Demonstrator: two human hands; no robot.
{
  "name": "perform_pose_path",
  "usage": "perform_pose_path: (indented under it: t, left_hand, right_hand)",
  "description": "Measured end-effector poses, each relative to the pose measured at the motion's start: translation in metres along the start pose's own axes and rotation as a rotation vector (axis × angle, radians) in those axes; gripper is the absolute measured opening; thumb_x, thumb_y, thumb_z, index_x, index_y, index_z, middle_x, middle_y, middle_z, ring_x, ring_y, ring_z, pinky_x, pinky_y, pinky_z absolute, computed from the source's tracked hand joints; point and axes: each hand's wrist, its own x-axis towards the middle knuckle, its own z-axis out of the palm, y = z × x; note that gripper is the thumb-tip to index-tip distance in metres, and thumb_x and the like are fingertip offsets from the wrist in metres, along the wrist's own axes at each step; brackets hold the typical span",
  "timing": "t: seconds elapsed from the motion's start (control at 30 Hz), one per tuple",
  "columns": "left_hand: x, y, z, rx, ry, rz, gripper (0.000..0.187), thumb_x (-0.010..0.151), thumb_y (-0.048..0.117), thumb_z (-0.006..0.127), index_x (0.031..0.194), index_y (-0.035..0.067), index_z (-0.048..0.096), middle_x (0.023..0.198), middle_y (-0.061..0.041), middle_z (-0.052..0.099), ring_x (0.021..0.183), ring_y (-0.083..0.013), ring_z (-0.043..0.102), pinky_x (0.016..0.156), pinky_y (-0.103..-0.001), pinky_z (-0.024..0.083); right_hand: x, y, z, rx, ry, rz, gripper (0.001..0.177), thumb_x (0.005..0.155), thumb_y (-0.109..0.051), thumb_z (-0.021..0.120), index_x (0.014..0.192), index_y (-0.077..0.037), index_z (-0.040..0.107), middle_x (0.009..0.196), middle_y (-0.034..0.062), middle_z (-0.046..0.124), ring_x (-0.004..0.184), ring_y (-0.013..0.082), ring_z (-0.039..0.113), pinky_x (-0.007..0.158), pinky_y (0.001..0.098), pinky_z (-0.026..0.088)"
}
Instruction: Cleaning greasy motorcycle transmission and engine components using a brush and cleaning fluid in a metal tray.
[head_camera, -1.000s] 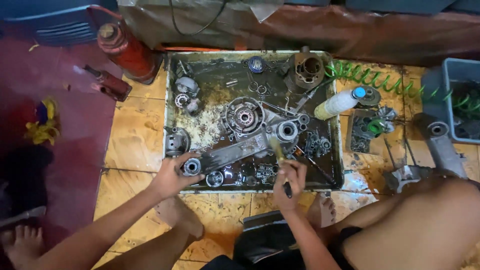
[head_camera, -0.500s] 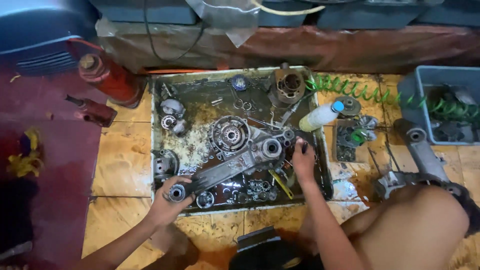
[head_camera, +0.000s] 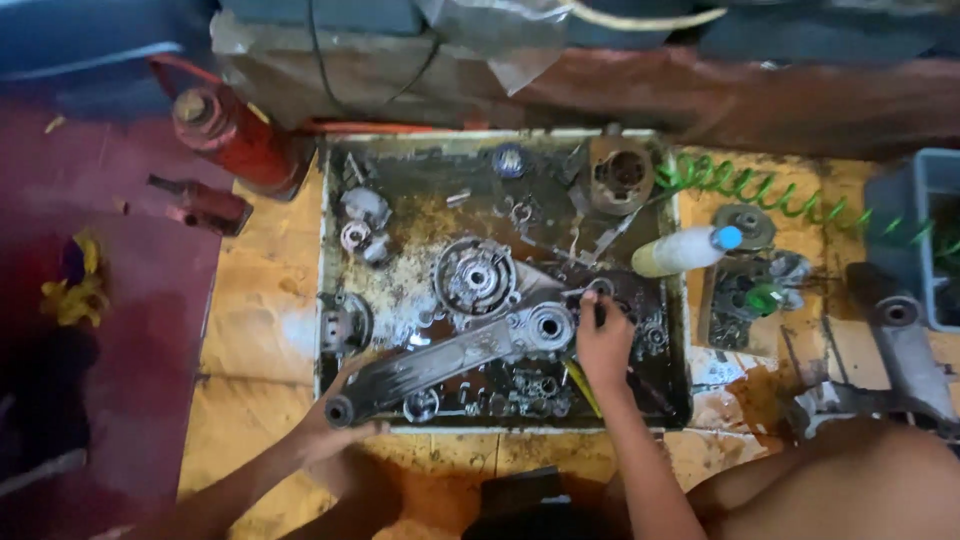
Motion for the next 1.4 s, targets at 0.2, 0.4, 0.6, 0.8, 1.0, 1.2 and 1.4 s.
perform_pose_path:
  t: [0.2, 0.4, 0.6, 0.8, 1.0, 1.2, 1.4]
  left_hand:
    - [-0.006, 0.098, 0.018, 0.469, -0.127, -0.555, 0.147, 0.058, 0.039, 0.094, 0.161, 0.043, -0.010, 0.173, -0.003, -0.005, 0.158, -0.0299, 0.010, 0.126, -0.053, 0.023]
    - [0.006, 0.102, 0.026, -0.411, 0.455, -0.537, 0.090, 0.084, 0.076, 0.040, 0.150, 0.016, 0.056, 0.140, -0.026, 0.056, 0.129, -0.0396, 0.053, 0.110, -0.050, 0.038]
    - [0.025, 0.048, 0.020, -0.350, 0.421, -0.737, 0.098, 0.084, 0.074, 0.055, 0.157, 0.011, 0.040, 0.153, -0.026, 0.049, 0.132, -0.0520, 0.051, 0.099, -0.065, 0.046]
    - [0.081, -0.079, -0.052, -0.428, 0.447, -0.697, 0.091, 0.079, 0.037, 0.087, 0.154, 0.016, 0.039, 0.153, -0.029, 0.042, 0.126, -0.0608, 0.050, 0.081, -0.083, 0.048]
    - [0.075, 0.028, 0.001, -0.072, 0.243, -0.842, 0.067, 0.070, 0.018, 0.091, 0.126, -0.009, 0.064, 0.102, -0.037, 0.071, 0.080, -0.0476, 0.074, 0.058, -0.055, 0.062]
    - [0.051, 0.044, 0.006, -0.257, 0.104, -1.142, 0.048, 0.099, 0.021, 0.067, 0.129, -0.010, 0.047, 0.094, -0.028, 0.065, 0.066, -0.0323, 0.070, 0.054, -0.035, 0.063]
    - [0.018, 0.043, -0.013, -0.304, 0.198, -1.165, 0.062, 0.096, 0.007, 0.067, 0.148, -0.008, 0.037, 0.100, -0.035, 0.065, 0.069, -0.0347, 0.070, 0.050, -0.038, 0.062]
  right_hand:
    - [0.020, 0.038, 0.005, 0.032, -0.051, 0.089, 0.045, 0.110, -0.040, 0.046, 0.089, -0.003, 0.061, 0.065, 0.0127, 0.057, 0.058, 0.0249, 0.053, 0.059, 0.0440, 0.037]
    - [0.036, 0.063, 0.004, 0.187, -0.101, 0.271, 0.042, 0.115, -0.030, 0.040, 0.110, 0.003, 0.066, 0.059, 0.0147, 0.059, 0.045, 0.0182, 0.052, 0.044, 0.0363, 0.048]
    - [0.040, 0.065, 0.010, 0.169, -0.058, 0.277, 0.037, 0.113, -0.027, 0.045, 0.096, -0.002, 0.066, 0.062, 0.0108, 0.057, 0.050, 0.0156, 0.051, 0.048, 0.0362, 0.044]
    - [0.039, 0.057, 0.011, 0.155, -0.055, 0.357, 0.037, 0.110, -0.030, 0.048, 0.103, -0.003, 0.071, 0.081, 0.0168, 0.068, 0.067, 0.0212, 0.061, 0.064, 0.0433, 0.052]
    - [0.043, 0.068, 0.020, 0.200, -0.057, 0.313, 0.033, 0.103, -0.020, 0.049, 0.098, -0.001, 0.075, 0.081, 0.0192, 0.069, 0.074, 0.0241, 0.063, 0.072, 0.0480, 0.052]
    - [0.031, 0.021, 0.024, 0.171, -0.030, 0.173, 0.024, 0.098, -0.014, 0.049, 0.090, 0.000, 0.066, 0.071, 0.0134, 0.066, 0.058, 0.0245, 0.058, 0.059, 0.0460, 0.043]
    - [0.010, 0.014, 0.057, 0.130, -0.109, 0.107, 0.026, 0.094, -0.020, 0.048, 0.084, -0.001, 0.063, 0.069, 0.0146, 0.067, 0.061, 0.0276, 0.063, 0.061, 0.0460, 0.047]
